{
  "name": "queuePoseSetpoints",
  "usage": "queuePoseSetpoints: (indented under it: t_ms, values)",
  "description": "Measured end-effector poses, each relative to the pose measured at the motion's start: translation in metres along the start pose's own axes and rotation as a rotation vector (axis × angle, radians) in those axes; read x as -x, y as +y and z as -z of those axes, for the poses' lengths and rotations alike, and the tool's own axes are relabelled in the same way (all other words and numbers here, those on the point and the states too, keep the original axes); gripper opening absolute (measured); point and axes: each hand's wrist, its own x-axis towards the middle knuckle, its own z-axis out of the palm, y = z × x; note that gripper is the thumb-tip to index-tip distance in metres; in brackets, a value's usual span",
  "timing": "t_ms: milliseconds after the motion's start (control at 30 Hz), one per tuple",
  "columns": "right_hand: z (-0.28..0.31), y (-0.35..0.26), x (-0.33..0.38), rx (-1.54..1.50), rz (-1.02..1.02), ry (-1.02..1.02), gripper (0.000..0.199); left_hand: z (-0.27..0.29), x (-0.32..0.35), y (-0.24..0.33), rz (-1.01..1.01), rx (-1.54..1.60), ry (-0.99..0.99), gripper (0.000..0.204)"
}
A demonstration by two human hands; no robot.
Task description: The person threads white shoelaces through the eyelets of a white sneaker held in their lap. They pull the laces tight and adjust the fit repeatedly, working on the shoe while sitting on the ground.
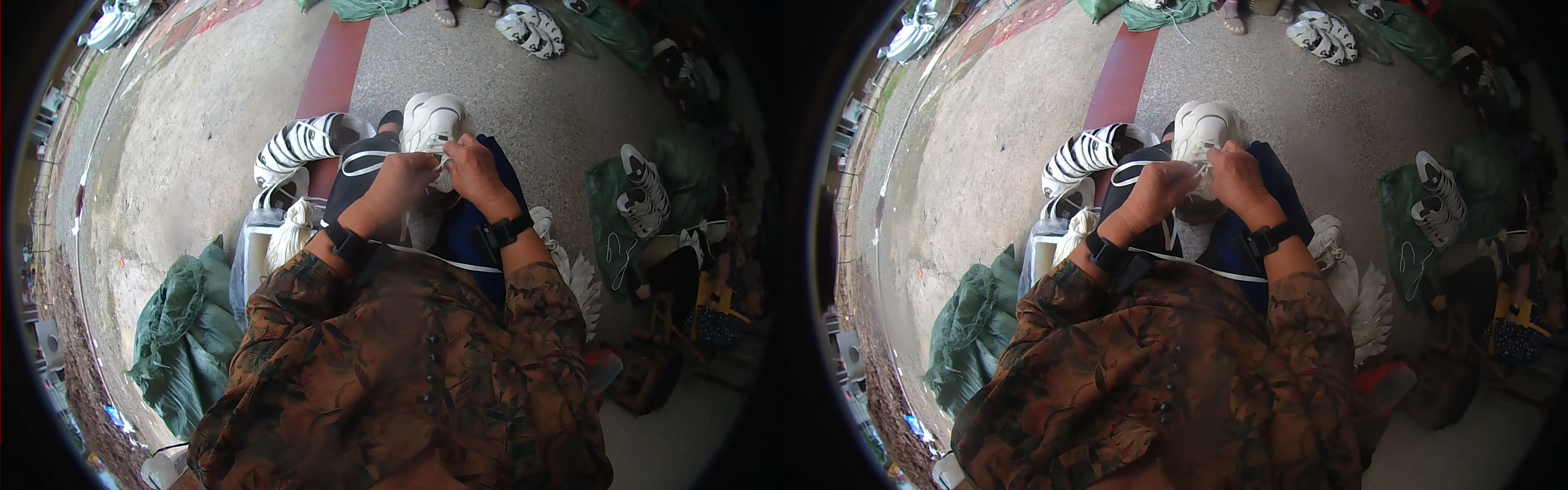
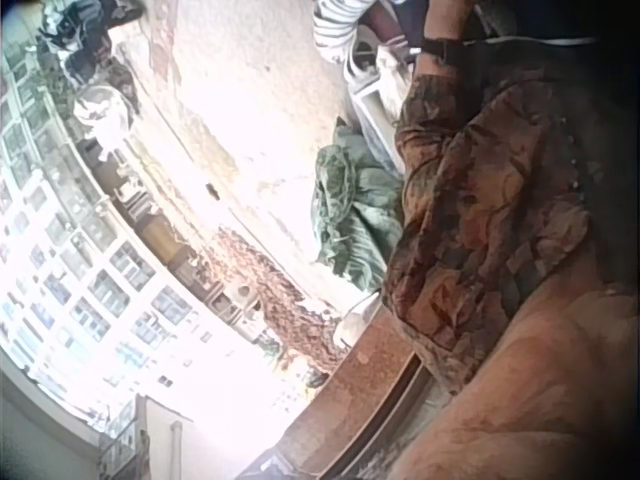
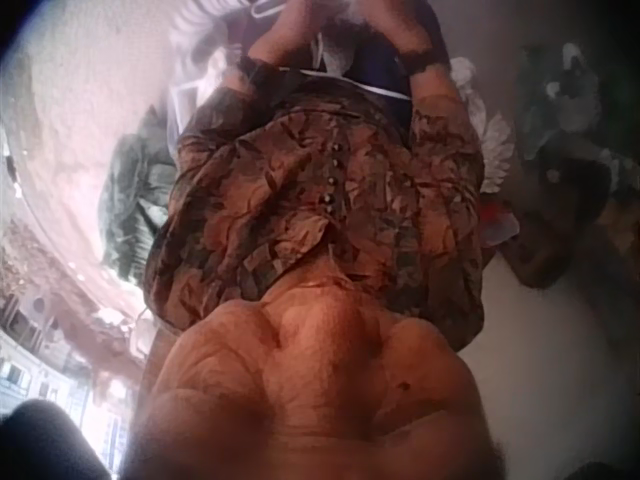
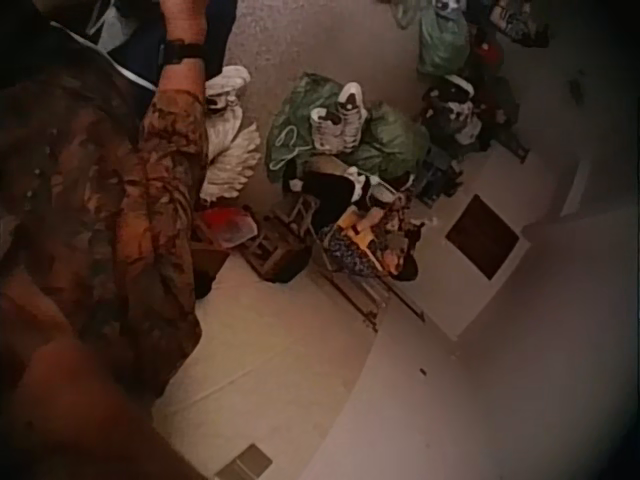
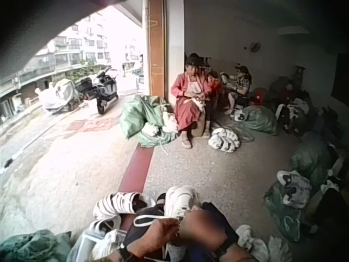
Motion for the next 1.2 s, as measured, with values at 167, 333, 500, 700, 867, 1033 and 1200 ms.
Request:
queuePoseSetpoints:
  t_ms: [167, 333, 500, 700, 867, 1033, 1200]
  values:
    - [-0.011, 0.001, -0.005, 0.053, 0.029, -0.078, 0.005, -0.007, -0.011, -0.023, -0.132, -0.114, 0.084, 0.013]
    - [-0.017, 0.02, 0.001, -0.175, -0.096, 0.02, 0.007, -0.013, -0.023, -0.033, -0.177, -0.383, 0.088, 0.015]
    - [-0.018, 0.021, 0.003, -0.308, -0.142, 0.043, 0.011, -0.021, -0.035, -0.027, -0.138, -0.85, -0.059, 0.015]
    - [-0.018, 0.015, 0.008, -0.279, -0.106, 0.12, 0.008, -0.028, -0.048, -0.014, 0.023, -0.845, -0.013, 0.02]
    - [-0.017, 0.019, 0.012, -0.456, -0.148, 0.183, 0.005, -0.038, -0.045, -0.028, -0.03, -0.739, 0.134, 0.022]
    - [-0.01, 0.02, 0.004, -0.689, -0.421, 0.061, 0.007, -0.048, -0.047, -0.046, -0.166, -0.799, 0.201, 0.015]
    - [-0.007, 0.02, -0.001, -0.654, -0.405, -0.008, 0.006, -0.053, -0.046, -0.053, -0.233, -0.902, 0.23, 0.008]
